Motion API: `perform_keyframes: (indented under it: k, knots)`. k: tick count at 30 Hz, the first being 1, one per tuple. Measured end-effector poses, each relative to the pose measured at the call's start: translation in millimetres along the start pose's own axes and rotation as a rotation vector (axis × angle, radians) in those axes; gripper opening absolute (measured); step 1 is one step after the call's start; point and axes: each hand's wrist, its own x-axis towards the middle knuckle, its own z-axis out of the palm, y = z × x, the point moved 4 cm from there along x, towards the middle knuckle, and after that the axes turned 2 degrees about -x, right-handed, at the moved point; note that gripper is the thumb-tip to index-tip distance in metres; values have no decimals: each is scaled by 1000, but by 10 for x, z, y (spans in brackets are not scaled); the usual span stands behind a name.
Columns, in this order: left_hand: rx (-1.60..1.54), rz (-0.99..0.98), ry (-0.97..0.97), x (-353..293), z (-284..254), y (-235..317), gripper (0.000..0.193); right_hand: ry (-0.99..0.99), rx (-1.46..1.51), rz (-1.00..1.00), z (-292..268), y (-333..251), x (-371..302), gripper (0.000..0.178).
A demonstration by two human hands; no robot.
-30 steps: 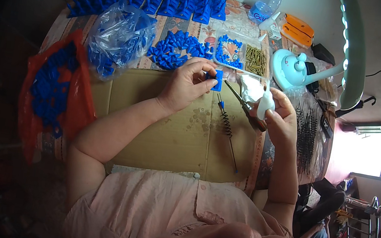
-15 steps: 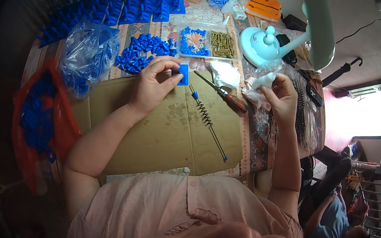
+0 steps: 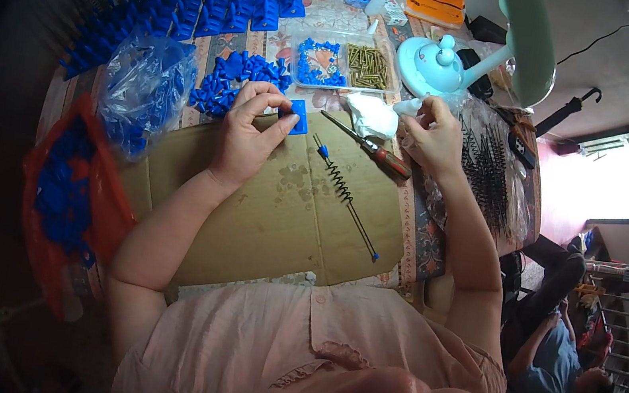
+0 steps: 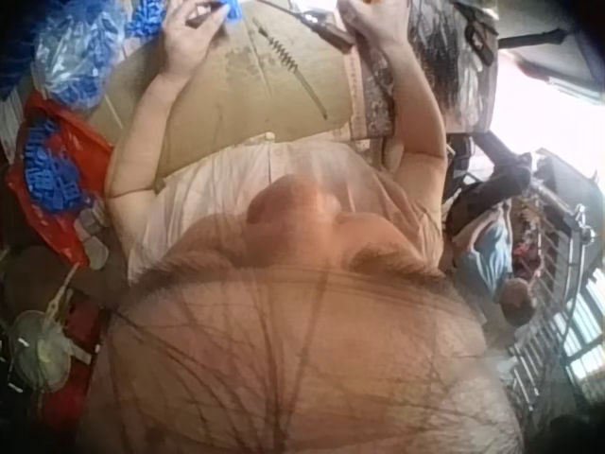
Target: The person assembles small electronic components by inserting wires through springs and attaching them to blue plastic housings, using pliers and a screwdriver.
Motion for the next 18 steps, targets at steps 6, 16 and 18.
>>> perform_keyframes:
  k: [6,16,18]
  knots:
    - [33,34,8,27,-35,42,15,-8,-2,-8,-12,-36,-12,36]
    - [14,9,-49,6,-15,-19,13,241,-26,-553,-337,-524,-299,35]
    - [19,8,-67,-2,-6,-21,13,106,-80,-702,-232,-710,-362,35]
